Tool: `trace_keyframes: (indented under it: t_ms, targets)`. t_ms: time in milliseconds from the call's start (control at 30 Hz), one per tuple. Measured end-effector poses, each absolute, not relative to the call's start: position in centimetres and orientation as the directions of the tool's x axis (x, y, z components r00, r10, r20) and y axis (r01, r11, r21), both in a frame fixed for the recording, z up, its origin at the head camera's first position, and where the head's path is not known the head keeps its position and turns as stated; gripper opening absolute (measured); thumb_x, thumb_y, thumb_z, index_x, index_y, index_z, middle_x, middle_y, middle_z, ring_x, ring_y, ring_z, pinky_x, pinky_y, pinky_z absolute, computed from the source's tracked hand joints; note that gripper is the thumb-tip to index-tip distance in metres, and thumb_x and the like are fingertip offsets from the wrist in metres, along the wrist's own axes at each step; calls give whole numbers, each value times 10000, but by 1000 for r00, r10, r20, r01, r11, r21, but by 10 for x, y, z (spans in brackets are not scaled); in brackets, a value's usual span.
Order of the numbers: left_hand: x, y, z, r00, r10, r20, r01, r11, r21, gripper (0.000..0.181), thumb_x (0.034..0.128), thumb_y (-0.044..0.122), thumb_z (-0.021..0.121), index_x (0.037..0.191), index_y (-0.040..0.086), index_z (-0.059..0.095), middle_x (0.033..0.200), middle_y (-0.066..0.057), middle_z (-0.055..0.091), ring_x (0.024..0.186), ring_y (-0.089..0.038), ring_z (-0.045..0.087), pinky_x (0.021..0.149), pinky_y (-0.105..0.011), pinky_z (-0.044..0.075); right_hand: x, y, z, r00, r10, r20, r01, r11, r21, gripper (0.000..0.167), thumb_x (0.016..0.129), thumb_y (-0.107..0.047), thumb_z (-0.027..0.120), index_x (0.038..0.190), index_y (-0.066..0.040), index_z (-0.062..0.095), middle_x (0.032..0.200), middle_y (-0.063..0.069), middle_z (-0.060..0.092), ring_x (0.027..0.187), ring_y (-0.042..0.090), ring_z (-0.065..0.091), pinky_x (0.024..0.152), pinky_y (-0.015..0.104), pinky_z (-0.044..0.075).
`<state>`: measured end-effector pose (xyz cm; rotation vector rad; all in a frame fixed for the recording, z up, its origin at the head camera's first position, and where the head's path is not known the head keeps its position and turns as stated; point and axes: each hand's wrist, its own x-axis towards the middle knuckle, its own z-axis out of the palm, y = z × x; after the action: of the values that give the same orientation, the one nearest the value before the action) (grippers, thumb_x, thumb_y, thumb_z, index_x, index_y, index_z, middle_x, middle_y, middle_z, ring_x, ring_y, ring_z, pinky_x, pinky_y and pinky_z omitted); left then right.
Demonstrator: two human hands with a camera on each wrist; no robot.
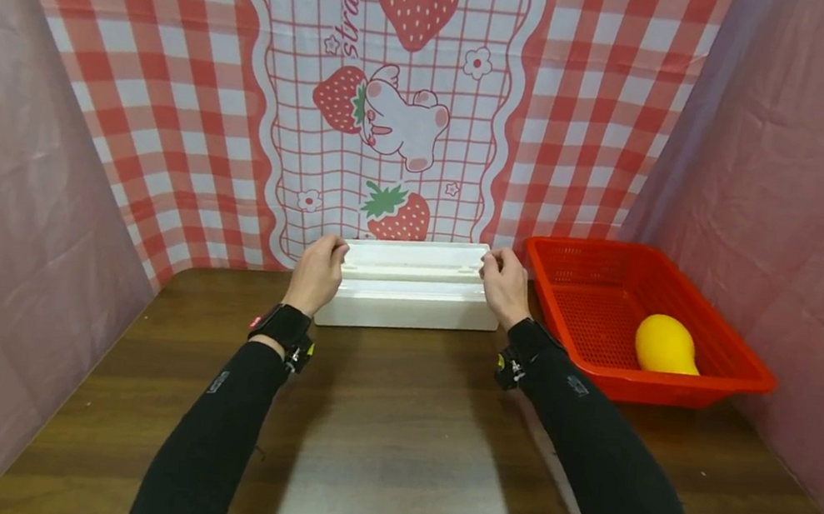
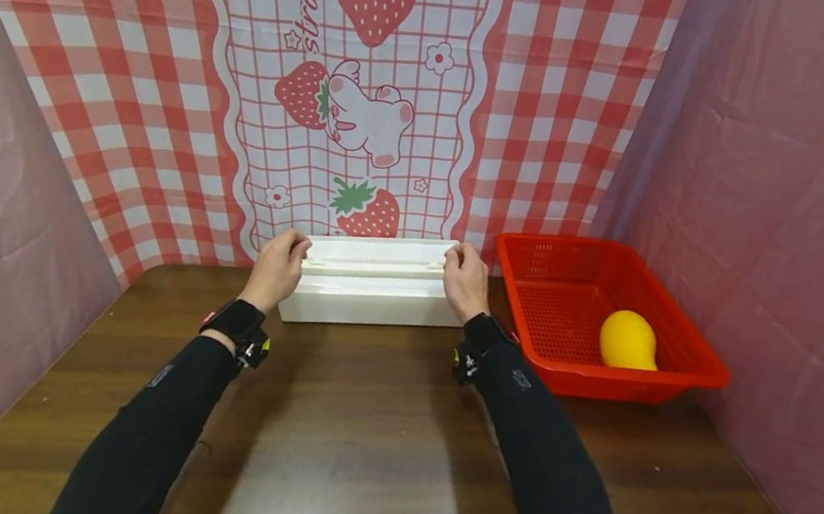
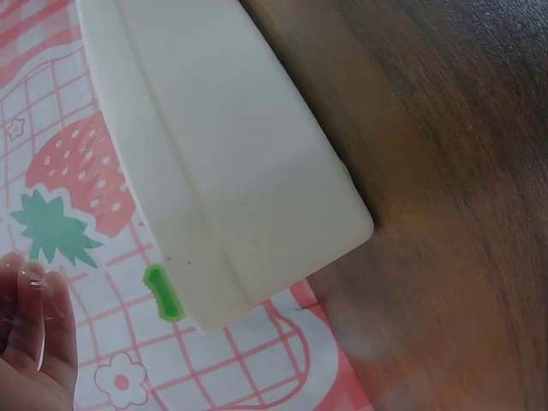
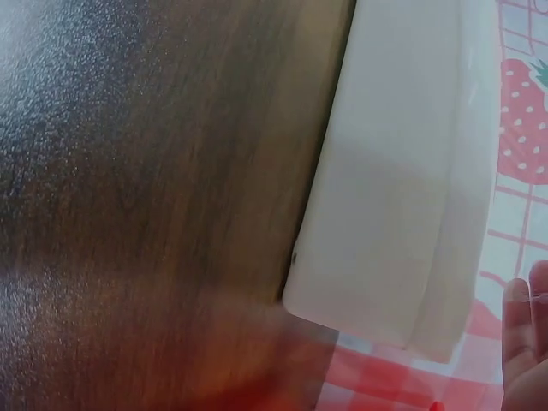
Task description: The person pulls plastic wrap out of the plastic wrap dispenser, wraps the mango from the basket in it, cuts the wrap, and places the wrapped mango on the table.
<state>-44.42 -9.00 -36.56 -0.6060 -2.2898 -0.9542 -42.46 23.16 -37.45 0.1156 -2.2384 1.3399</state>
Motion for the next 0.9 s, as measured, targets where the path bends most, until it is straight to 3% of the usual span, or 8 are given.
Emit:
trace_keyframes:
  t_ms: [300, 900]
  targets:
    - [-442, -91, -358, -726, 173, 665, 599, 633, 490, 199, 1070, 117, 513, 1048, -37, 636, 952, -180, 639, 840, -321, 613, 760, -444, 499, -421, 232, -367, -863, 178, 473, -328, 515, -792, 267, 1074, -221, 452, 1105, -12, 614, 959, 170, 643, 855, 282, 572, 757, 346, 428]
    - [-435, -91, -342, -694, 167, 700, 632, 608, 481, 182, 1057, 85, 531, 1017, -57, 638, 917, -190, 637, 819, -333, 605, 761, -451, 493, -410, 230, -348, -864, 178, 472, -326, 516, -792, 285, 1084, -252, 450, 1149, -25, 609, 1017, 183, 655, 924, 304, 583, 800, 365, 426]
